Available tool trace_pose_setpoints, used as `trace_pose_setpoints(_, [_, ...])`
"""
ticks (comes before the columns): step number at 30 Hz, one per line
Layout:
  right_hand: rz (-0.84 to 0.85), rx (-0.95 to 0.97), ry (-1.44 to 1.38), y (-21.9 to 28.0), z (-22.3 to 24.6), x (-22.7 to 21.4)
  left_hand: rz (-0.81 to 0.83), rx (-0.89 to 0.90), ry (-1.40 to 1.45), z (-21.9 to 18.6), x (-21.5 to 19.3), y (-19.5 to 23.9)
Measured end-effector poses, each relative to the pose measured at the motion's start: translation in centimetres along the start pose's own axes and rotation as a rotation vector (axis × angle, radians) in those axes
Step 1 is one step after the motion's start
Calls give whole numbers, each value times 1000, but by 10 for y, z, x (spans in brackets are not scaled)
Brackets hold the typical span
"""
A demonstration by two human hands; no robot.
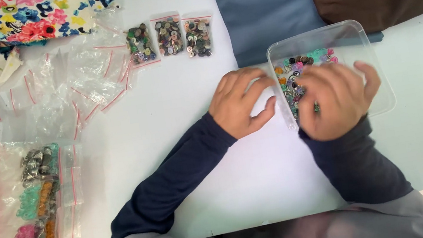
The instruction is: Sorting various colored buttons from a container and placing them into small plastic bags
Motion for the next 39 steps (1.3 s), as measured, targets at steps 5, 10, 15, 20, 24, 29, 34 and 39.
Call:
trace_pose_setpoints(5, [445,66,2,90,-75,73,207,-32,-31,-8,82,-12])
trace_pose_setpoints(10, [820,203,-241,135,-94,108,424,-171,-331,-1,143,-19])
trace_pose_setpoints(15, [1032,228,-174,149,-90,119,538,-143,-683,13,198,-12])
trace_pose_setpoints(20, [1058,296,-202,134,-84,111,705,-188,-627,20,197,-22])
trace_pose_setpoints(24, [1111,364,-245,127,-81,102,767,-210,-606,23,190,-16])
trace_pose_setpoints(29, [1007,368,-179,142,-83,114,709,-239,-521,12,169,-25])
trace_pose_setpoints(34, [889,419,-65,124,-92,95,503,-270,-327,12,152,-34])
trace_pose_setpoints(39, [555,227,170,89,-78,76,271,-138,-128,9,130,-40])
Point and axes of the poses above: each hand's wrist, its own y-axis away from the middle knuckle, its own x-axis out of the palm, z = x × y, the point moved 2 cm from there along -y, towards the middle knuckle, and after that the axes turned 8 degrees about -x, right-handed, at the moved point
